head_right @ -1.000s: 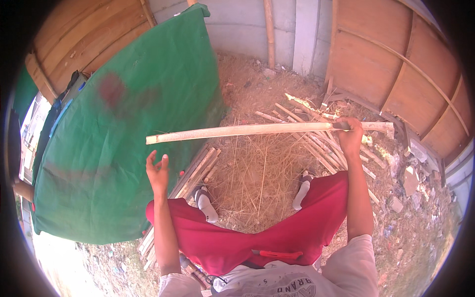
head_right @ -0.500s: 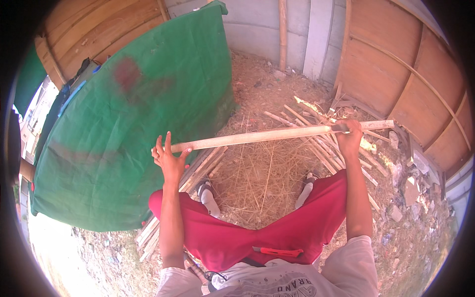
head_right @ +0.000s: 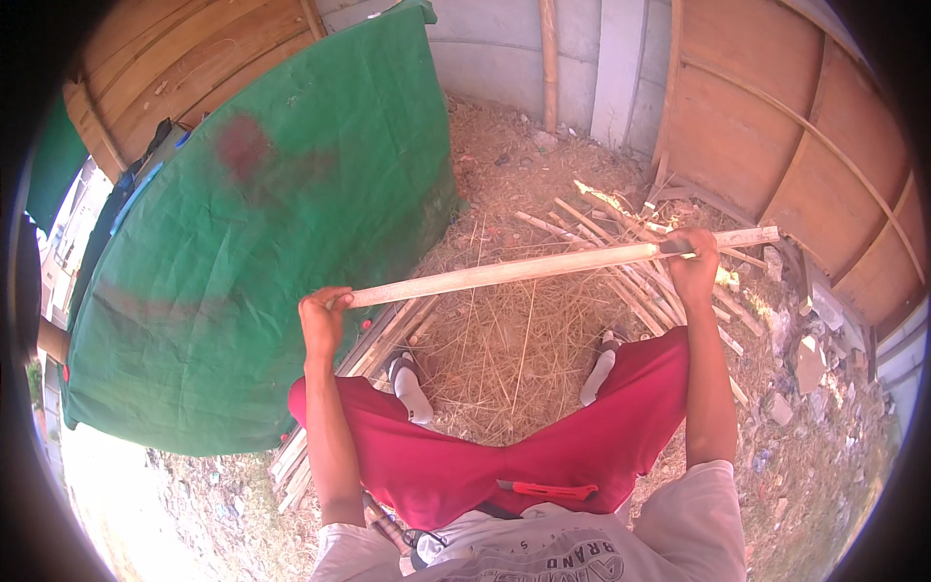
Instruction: The person sits on the ground and uses a red utility knife to shave thin strips off a long bamboo pole. They hold the pole with their left hand and scrape the blade along its length, creating a pile of shavings on the ground.
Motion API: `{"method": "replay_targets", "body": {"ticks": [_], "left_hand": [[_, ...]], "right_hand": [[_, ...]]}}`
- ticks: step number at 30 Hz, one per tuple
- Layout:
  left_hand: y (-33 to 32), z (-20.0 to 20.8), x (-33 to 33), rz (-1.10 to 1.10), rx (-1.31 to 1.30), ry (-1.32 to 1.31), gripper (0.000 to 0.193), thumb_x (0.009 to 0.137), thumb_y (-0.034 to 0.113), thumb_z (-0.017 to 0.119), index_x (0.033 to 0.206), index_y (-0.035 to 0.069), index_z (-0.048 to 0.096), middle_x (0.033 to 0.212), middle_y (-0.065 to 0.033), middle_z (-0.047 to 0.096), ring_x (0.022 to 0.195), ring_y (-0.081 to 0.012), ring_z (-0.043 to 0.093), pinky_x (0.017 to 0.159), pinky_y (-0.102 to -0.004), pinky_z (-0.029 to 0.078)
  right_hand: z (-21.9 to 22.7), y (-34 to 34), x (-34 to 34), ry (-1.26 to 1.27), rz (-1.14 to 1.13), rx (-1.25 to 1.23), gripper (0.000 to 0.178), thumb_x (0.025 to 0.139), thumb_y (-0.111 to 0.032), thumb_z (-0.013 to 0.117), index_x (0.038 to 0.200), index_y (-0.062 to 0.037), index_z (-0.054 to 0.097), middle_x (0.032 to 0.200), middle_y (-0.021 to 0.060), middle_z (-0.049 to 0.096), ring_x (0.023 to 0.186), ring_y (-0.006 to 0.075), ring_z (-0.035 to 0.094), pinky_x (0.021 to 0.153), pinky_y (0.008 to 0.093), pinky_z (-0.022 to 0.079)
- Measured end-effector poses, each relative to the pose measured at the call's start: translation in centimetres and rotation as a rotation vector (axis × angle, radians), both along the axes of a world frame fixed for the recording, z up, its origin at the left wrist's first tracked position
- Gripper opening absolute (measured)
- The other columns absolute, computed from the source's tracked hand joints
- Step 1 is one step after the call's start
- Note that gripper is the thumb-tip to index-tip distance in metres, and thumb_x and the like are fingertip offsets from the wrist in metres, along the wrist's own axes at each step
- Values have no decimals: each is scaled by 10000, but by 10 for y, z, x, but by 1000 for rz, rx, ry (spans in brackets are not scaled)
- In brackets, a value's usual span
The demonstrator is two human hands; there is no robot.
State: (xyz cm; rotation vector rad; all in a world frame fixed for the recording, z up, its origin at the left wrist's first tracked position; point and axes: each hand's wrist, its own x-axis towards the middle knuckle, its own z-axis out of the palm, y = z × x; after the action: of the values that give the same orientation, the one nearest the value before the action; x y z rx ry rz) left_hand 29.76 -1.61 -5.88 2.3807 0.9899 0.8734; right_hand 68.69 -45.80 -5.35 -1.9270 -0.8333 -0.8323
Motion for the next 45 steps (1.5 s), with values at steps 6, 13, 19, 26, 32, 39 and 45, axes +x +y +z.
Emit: {"method": "replay_targets", "body": {"ticks": [6, 13, 19, 26, 32, 39, 45], "left_hand": [[11, -9, 0, -40, -71, -134, 130, 813, 37, 771, 940, 24, 795, 863, -145, 766, 779, -250, 730, 801, -342, 547], [9, -7, 2, -49, -117, -170, 128, 781, 6, 780, 903, 43, 795, 880, -112, 761, 767, -241, 724, 728, -336, 542], [6, -3, -2, -58, 39, -115, 129, 765, -27, 754, 841, 74, 776, 848, -54, 739, 762, -246, 708, 692, -352, 526], [-5, 5, 0, -67, 132, -125, 153, 755, -73, 711, 813, 64, 746, 822, -16, 733, 721, -224, 716, 667, -345, 546], [-8, 4, 1, -124, 131, -314, 198, 757, -122, 692, 843, 47, 753, 821, -87, 731, 803, -209, 745, 724, -312, 573], [5, -1, -7, -197, -217, -635, 87, 855, -73, 711, 856, 8, 744, 883, -96, 740, 914, -213, 731, 749, -318, 558], [21, -3, -16, -246, -558, -931, 33, 869, -35, 740, 878, -14, 717, 881, -102, 721, 935, -247, 728, 751, -332, 583]], "right_hand": [[1, -3, 1, 43, -4, -18, 273, 643, 81, 779, 866, -69, 732, 910, 80, 717, 927, 269, 651, 878, 373, 491], [-1, -8, 2, 63, -14, -24, 256, 647, 70, 791, 860, -59, 735, 903, 85, 721, 899, 262, 658, 858, 363, 500], [-1, -3, 2, 72, -3, -32, 261, 651, 77, 790, 868, -58, 738, 900, 86, 717, 893, 259, 659, 849, 360, 504], [-12, -14, 16, 208, 0, -38, 259, 674, 97, 767, 886, -49, 735, 885, 83, 694, 836, 217, 669, 780, 325, 517], [-21, -25, 27, 321, 8, -66, 222, 705, 94, 762, 884, -33, 730, 883, 71, 693, 819, 167, 670, 764, 307, 527], [-26, -34, 30, 433, 33, -53, 184, 740, 89, 747, 879, -30, 723, 843, 52, 715, 781, 128, 665, 733, 290, 530], [-33, -40, 36, 484, 25, -60, 189, 760, 84, 735, 904, -38, 720, 822, 35, 714, 772, 104, 652, 713, 284, 525]]}}
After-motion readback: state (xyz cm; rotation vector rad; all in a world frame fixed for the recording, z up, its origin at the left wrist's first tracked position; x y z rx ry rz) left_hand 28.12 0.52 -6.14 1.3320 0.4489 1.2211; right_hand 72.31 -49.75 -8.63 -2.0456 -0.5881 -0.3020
